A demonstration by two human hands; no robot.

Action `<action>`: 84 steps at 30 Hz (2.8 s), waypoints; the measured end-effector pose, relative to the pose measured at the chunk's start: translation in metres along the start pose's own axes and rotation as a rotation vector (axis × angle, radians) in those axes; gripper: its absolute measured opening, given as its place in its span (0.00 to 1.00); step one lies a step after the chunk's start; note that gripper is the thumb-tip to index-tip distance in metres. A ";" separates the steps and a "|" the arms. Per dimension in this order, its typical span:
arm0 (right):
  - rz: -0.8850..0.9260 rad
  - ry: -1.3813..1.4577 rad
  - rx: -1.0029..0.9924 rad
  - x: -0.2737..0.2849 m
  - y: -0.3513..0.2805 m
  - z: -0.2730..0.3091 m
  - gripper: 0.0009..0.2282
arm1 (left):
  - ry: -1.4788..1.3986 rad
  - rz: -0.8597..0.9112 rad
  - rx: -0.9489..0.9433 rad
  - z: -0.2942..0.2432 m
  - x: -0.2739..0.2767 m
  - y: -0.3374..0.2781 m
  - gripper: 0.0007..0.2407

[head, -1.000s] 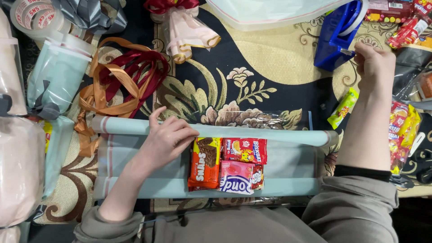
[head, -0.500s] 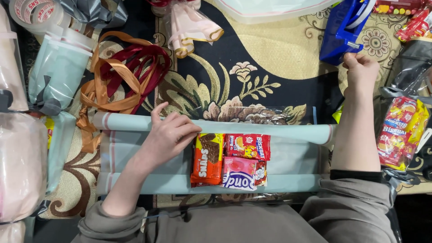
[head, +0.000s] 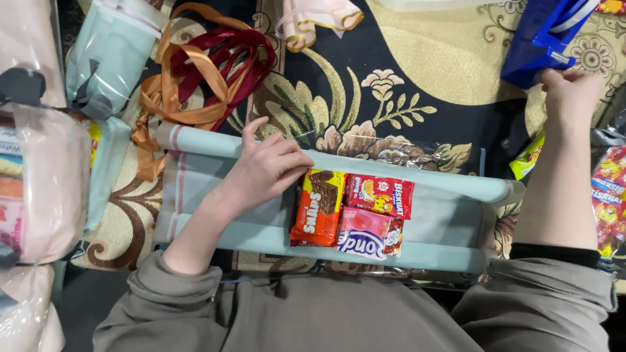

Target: Wrapping snack packages in decorative blue paper to create a gift arrangement

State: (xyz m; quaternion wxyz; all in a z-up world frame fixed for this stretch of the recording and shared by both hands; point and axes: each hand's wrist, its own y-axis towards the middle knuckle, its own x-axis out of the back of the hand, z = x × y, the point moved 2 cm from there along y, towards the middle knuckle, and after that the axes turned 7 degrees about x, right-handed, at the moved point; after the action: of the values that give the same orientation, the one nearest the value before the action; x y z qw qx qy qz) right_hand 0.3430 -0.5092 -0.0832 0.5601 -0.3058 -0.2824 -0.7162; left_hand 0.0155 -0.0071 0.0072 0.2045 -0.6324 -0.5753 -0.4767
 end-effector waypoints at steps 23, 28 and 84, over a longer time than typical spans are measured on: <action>0.805 0.825 0.010 -0.020 -0.292 0.251 0.18 | -0.085 -0.056 0.133 0.009 -0.020 -0.004 0.09; 1.011 0.939 -0.058 -0.031 -0.311 0.257 0.21 | -0.058 -0.060 0.103 0.008 -0.019 -0.005 0.10; 0.364 0.020 1.525 -0.051 -0.310 0.254 0.08 | -0.077 0.059 0.197 0.004 -0.022 0.000 0.07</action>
State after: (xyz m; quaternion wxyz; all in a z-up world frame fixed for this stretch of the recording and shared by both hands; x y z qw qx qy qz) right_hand 0.0816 -0.2210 0.0253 0.7266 0.1285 -0.6367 -0.2241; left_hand 0.0200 -0.0155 -0.0133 0.2573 -0.6438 -0.6078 -0.3871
